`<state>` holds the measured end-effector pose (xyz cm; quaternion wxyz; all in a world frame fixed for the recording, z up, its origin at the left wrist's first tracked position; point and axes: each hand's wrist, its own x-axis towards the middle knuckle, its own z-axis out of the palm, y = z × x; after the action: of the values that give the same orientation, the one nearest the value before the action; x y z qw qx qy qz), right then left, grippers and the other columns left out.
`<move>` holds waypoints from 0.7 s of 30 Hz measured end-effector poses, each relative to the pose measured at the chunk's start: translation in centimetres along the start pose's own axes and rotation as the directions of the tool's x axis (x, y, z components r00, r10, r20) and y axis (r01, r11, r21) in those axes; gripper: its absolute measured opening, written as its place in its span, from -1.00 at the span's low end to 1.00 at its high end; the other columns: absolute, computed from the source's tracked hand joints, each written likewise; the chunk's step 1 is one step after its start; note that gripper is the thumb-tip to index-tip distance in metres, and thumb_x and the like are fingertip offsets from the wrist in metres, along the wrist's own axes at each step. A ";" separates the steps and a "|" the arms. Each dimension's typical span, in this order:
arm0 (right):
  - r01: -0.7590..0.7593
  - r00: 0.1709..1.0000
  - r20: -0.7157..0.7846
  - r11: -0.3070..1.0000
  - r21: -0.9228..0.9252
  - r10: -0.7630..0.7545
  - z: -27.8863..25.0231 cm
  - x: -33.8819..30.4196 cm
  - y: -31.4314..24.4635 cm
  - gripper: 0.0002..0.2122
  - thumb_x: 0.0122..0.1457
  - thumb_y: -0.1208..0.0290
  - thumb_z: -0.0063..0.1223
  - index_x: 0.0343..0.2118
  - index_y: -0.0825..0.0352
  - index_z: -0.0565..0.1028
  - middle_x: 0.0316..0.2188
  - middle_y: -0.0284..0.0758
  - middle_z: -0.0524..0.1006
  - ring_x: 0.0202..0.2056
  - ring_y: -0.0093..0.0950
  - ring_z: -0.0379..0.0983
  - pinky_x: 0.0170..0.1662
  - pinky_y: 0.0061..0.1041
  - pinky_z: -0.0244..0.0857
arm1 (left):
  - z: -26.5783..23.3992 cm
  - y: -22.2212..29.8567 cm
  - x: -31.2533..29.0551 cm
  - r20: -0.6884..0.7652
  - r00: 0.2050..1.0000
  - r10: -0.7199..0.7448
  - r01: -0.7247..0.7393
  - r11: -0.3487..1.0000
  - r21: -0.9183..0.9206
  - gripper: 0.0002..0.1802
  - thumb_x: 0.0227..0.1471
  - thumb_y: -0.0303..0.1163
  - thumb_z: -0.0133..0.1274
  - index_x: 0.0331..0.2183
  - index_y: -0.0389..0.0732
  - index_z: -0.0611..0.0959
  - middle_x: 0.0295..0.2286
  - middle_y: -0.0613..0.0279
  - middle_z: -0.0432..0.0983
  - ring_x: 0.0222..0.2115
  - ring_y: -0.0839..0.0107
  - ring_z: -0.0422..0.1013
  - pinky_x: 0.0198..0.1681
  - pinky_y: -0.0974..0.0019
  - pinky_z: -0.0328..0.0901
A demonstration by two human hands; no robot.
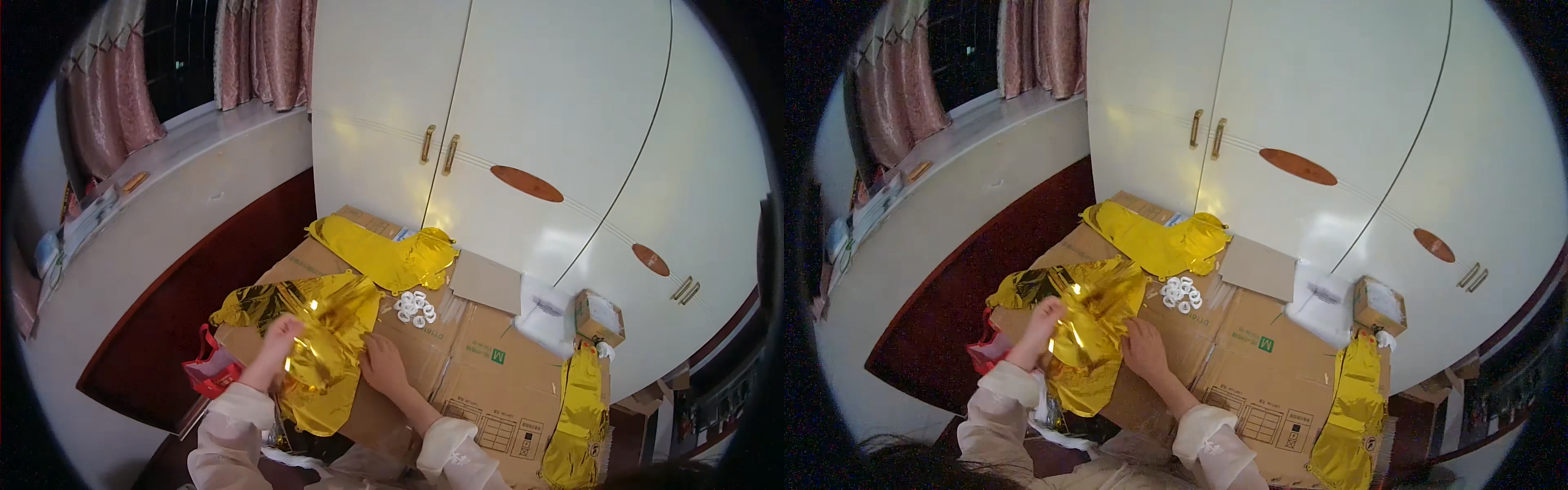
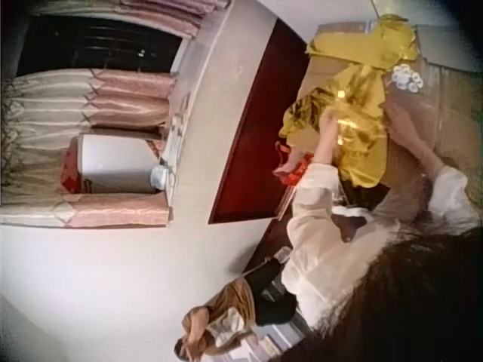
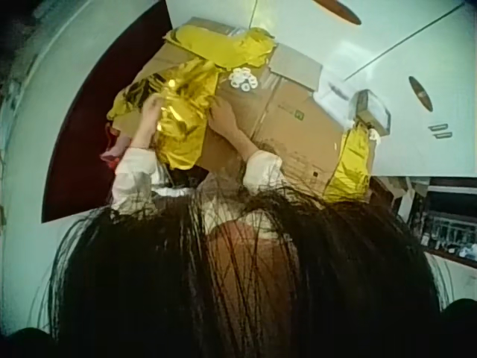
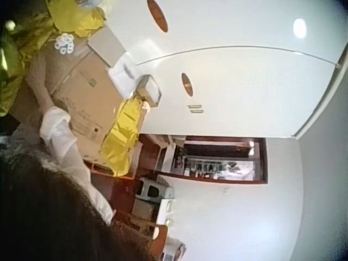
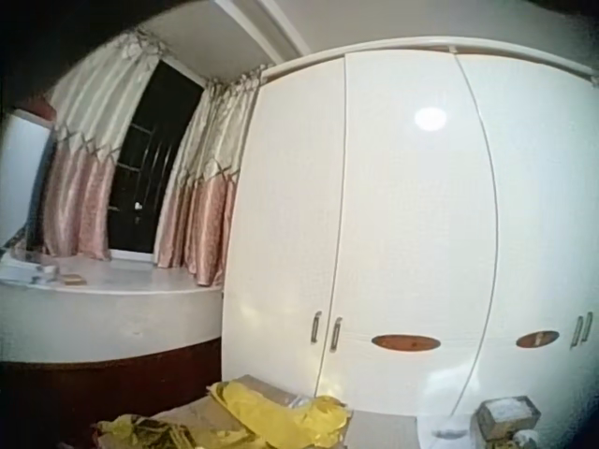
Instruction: Folding gold-colored foil items and placing them into small clear plastic sleeves for packaging.
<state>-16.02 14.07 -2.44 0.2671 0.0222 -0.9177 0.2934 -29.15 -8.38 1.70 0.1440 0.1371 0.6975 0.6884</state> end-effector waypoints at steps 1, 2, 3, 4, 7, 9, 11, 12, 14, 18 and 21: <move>0.042 0.999 0.022 0.997 -0.068 -0.041 0.3 0.5 -0.1 -0.61 0.17 0.29 0.02 0.03 0.34 0.37 0.05 -0.07 0.39 0.11 -0.10 0.27 0.16 -0.14 0.13 | -1.4 0.6 1.1 -0.045 0.999 -0.023 0.021 0.999 -0.050 -0.96 0.14 -0.41 0.04 -0.38 -0.09 0.56 -0.50 0.48 0.41 -0.52 0.62 0.33 -0.47 0.47 0.27; 0.088 0.995 0.048 0.988 -0.131 -0.082 0.6 1.3 -0.4 -0.58 0.17 0.24 0.01 0.05 0.32 0.36 0.09 -0.09 0.37 0.15 -0.12 0.24 0.19 -0.12 0.10 | -2.9 1.2 2.1 -0.093 0.994 -0.049 0.039 0.994 -0.099 -0.97 0.13 -0.40 0.05 -0.38 -0.07 0.56 -0.49 0.46 0.43 -0.53 0.60 0.34 -0.47 0.45 0.29; 0.128 0.990 0.076 0.972 -0.197 -0.116 0.7 1.8 -0.4 -0.56 0.18 0.18 0.00 0.08 0.30 0.36 0.12 -0.11 0.35 0.18 -0.15 0.22 0.22 -0.11 0.07 | -3.8 2.5 2.7 -0.074 0.996 -0.059 0.042 0.977 -0.208 -0.97 0.12 -0.39 0.05 -0.38 -0.08 0.56 -0.48 0.44 0.44 -0.51 0.59 0.36 -0.45 0.44 0.31; 0.100 0.992 0.100 0.964 -0.247 -0.077 0.7 2.1 -0.3 -0.54 0.18 0.15 -0.01 0.09 0.27 0.36 0.15 -0.12 0.32 0.20 -0.17 0.20 0.23 -0.09 0.04 | -4.7 3.9 3.2 -0.050 0.997 -0.064 0.045 0.948 -0.314 -0.96 0.12 -0.38 0.05 -0.37 -0.10 0.56 -0.47 0.43 0.46 -0.49 0.58 0.38 -0.42 0.42 0.34; 0.061 0.988 0.157 0.939 -0.340 -0.007 1.1 2.4 -0.5 -0.50 0.17 0.05 -0.02 0.12 0.20 0.35 0.19 -0.16 0.28 0.23 -0.21 0.16 0.27 -0.06 -0.03 | -11.1 4.9 5.2 -0.169 0.985 -0.027 -0.034 0.937 -0.347 -0.90 0.13 -0.34 -0.01 -0.33 -0.13 0.54 -0.39 0.31 0.48 -0.36 0.42 0.43 -0.27 0.25 0.40; 0.050 0.988 0.154 0.930 -0.364 0.007 0.8 2.3 -0.6 -0.49 0.17 0.02 -0.03 0.13 0.18 0.36 0.19 -0.15 0.27 0.23 -0.21 0.15 0.28 -0.06 -0.05 | -13.1 7.2 6.1 -0.268 0.963 -0.030 -0.102 0.880 -0.464 -0.83 0.15 -0.28 -0.01 -0.29 -0.15 0.54 -0.32 0.25 0.50 -0.30 0.35 0.45 -0.23 0.20 0.41; 0.036 0.988 0.150 0.923 -0.383 0.023 0.7 2.3 -0.2 -0.48 0.16 0.01 -0.03 0.12 0.18 0.36 0.18 -0.15 0.29 0.23 -0.20 0.16 0.28 -0.06 -0.06 | -14.4 9.6 7.6 -0.370 0.929 -0.014 -0.195 0.831 -0.521 -0.73 0.15 -0.20 -0.01 -0.19 -0.16 0.53 -0.25 0.23 0.49 -0.24 0.28 0.44 -0.16 0.11 0.40; 0.038 0.988 0.155 0.925 -0.379 0.023 1.0 2.3 -0.4 -0.48 0.16 0.00 -0.03 0.12 0.19 0.36 0.18 -0.15 0.30 0.23 -0.20 0.16 0.29 -0.06 -0.07 | -15.5 11.3 8.0 -0.449 0.893 -0.030 -0.234 0.821 -0.521 -0.67 0.14 -0.17 0.00 -0.13 -0.16 0.52 -0.21 0.22 0.48 -0.21 0.26 0.44 -0.11 0.08 0.39; 0.057 0.990 0.144 0.937 -0.345 -0.007 1.5 2.3 -0.9 -0.47 0.16 -0.01 -0.04 0.12 0.19 0.36 0.18 -0.15 0.30 0.23 -0.19 0.16 0.29 -0.06 -0.08 | -21.2 12.8 10.0 -0.399 0.911 0.108 -0.335 0.756 -0.562 -0.61 0.17 -0.16 -0.01 -0.04 -0.14 0.50 -0.12 0.19 0.47 -0.14 0.23 0.44 -0.03 0.06 0.36; 0.057 0.991 0.130 0.936 -0.349 -0.012 1.6 2.1 -0.6 -0.47 0.16 -0.02 -0.04 0.12 0.18 0.36 0.17 -0.14 0.30 0.23 -0.18 0.15 0.29 -0.05 -0.07 | -23.6 21.6 10.7 -0.453 0.831 0.322 -0.526 0.717 -0.457 -0.65 0.21 -0.17 -0.02 -0.05 -0.13 0.52 -0.07 0.22 0.48 -0.10 0.30 0.44 -0.02 0.16 0.37; 0.044 0.993 0.114 0.938 -0.344 -0.005 1.3 2.0 0.0 -0.47 0.17 -0.02 -0.05 0.11 0.21 0.37 0.17 -0.14 0.30 0.23 -0.17 0.16 0.29 -0.07 -0.06 | -19.2 27.1 9.6 -0.222 0.845 0.486 -0.525 0.676 -0.517 -0.68 0.19 -0.17 0.01 -0.10 -0.13 0.53 -0.17 0.28 0.52 -0.15 0.38 0.45 -0.07 0.26 0.38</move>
<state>-18.35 13.59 -2.29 0.2188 0.0026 -0.9680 0.1227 -45.65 -21.88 28.91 -0.0415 0.2533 0.4039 0.8780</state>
